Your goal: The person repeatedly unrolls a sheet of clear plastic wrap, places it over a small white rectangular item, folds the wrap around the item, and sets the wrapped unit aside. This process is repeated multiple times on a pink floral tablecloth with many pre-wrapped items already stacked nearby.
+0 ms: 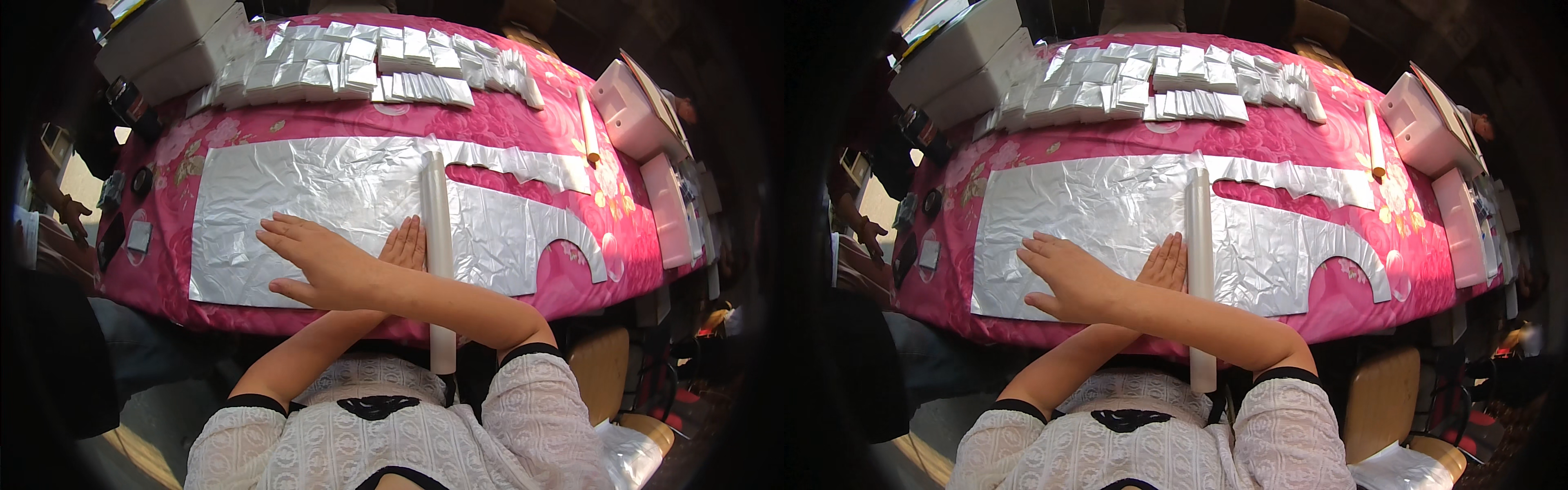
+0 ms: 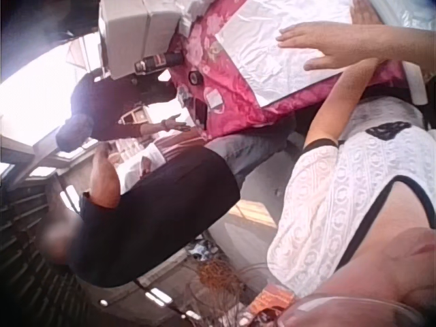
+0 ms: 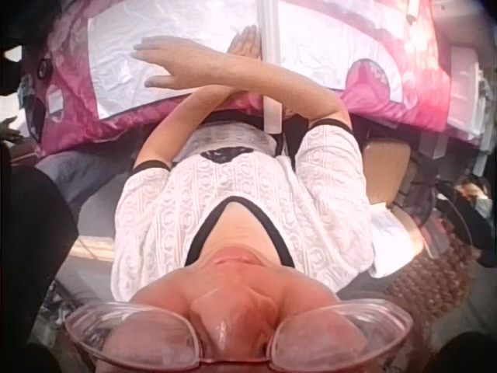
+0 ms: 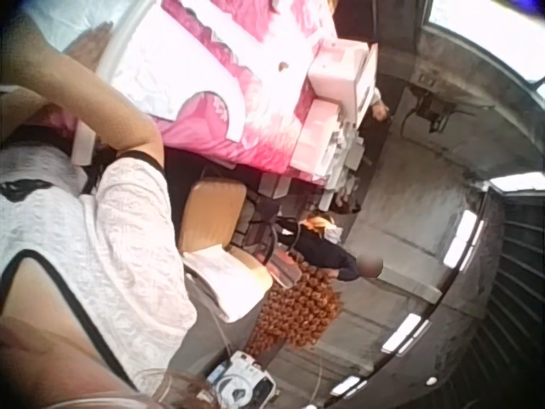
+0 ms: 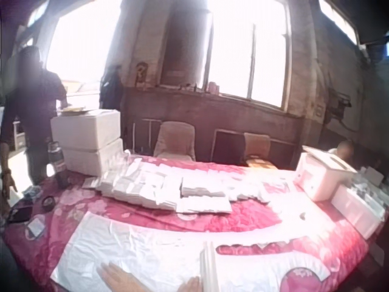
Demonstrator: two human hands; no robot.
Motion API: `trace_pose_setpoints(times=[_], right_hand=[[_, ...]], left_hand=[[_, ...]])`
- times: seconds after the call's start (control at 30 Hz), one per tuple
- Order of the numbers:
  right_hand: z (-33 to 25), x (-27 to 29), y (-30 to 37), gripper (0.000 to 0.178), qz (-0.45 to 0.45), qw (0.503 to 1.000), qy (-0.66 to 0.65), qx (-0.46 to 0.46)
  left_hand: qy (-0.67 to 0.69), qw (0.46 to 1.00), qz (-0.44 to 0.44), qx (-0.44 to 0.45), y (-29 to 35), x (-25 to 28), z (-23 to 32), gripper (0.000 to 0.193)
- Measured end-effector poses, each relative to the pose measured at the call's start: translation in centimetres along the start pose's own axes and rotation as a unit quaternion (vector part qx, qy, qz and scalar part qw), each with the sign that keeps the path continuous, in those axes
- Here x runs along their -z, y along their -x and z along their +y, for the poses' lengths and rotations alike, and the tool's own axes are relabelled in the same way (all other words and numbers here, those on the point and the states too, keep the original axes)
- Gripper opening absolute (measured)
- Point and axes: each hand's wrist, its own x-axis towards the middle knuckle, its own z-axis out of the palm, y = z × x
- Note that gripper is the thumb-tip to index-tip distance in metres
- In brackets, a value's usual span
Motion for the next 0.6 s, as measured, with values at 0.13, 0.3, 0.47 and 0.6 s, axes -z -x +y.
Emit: trace_pose_setpoints(times=[0.13, 0.3, 0.47, 0.6], right_hand=[[2.1, 7.6, 9.9, 0.04, 0.108, 0.986, 0.101, -0.079], [4.4, 9.8, 18.7, 0.05, 0.044, 0.963, 0.206, -0.166], [5.4, 9.1, 18.7, 0.059, -0.07, 0.958, 0.238, -0.145], [5.9, 6.9, 15.8, 0.062, -0.08, 0.963, 0.23, -0.118]], left_hand=[[0.19, 0.98, -0.054, -0.002, -1.2, 4.3, 1.4, 0.059], [0.112, 0.991, -0.071, 0.02, -1.0, 3.4, 1.6, 0.067], [0.313, 0.949, -0.022, 0.011, 0.0, 6.0, -0.4, 0.077], [0.31, 0.947, 0.044, 0.066, 2.7, 11.2, -3.5, 0.074]])
